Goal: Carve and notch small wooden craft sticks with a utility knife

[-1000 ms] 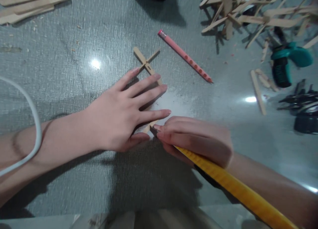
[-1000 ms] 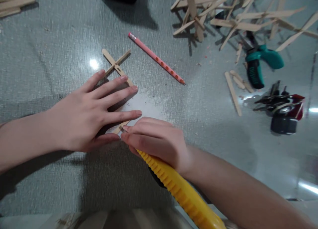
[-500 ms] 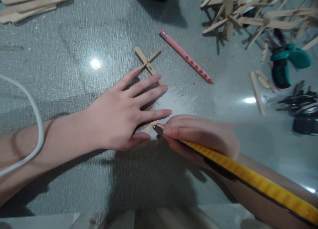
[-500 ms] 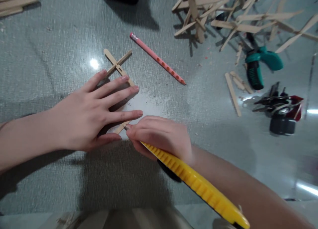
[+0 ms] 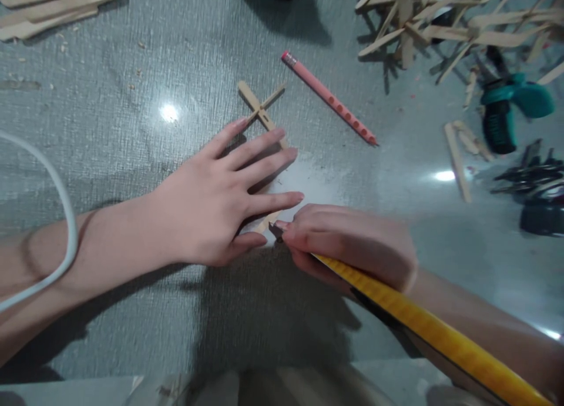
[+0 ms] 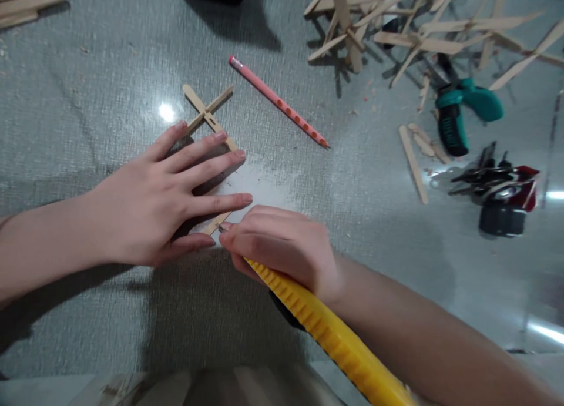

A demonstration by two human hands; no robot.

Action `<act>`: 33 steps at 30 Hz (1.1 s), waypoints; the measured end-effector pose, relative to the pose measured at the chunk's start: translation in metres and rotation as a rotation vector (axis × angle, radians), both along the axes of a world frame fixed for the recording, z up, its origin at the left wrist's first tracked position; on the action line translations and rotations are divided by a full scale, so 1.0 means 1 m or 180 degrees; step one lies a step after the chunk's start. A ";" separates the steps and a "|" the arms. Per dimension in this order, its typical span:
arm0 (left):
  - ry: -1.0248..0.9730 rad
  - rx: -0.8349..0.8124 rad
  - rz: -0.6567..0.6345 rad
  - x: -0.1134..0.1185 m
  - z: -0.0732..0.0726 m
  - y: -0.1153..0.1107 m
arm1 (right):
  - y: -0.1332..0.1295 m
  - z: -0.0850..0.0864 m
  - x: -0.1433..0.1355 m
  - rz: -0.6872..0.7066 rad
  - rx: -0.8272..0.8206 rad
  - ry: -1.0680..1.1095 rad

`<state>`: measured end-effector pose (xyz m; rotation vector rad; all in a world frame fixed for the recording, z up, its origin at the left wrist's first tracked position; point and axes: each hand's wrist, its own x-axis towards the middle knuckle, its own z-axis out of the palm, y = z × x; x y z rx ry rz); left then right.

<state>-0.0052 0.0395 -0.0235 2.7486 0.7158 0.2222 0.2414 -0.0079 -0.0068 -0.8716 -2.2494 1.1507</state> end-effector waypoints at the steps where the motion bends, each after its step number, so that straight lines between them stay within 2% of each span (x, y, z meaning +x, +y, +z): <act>1: 0.0010 0.0011 0.0005 0.000 0.000 0.000 | 0.000 0.000 0.000 -0.0001 -0.0009 0.0003; 6: 0.0028 0.0062 -0.0033 -0.002 0.001 0.000 | 0.005 0.003 -0.002 0.0065 0.0139 -0.0107; 12: 0.0114 -0.0006 -0.0030 -0.004 0.007 0.000 | 0.004 0.004 0.003 -0.0700 0.0418 0.0284; 18: -0.0055 0.0063 -0.0039 -0.005 0.011 0.004 | 0.008 0.000 0.015 -0.0736 0.0162 0.0384; 24: -0.0440 0.0232 -0.0150 -0.010 0.015 0.011 | 0.010 -0.001 0.014 -0.0625 0.0244 0.0486; 33: -0.0608 0.0117 -0.0137 -0.011 0.018 0.012 | 0.015 0.000 0.016 -0.0691 0.0062 0.0652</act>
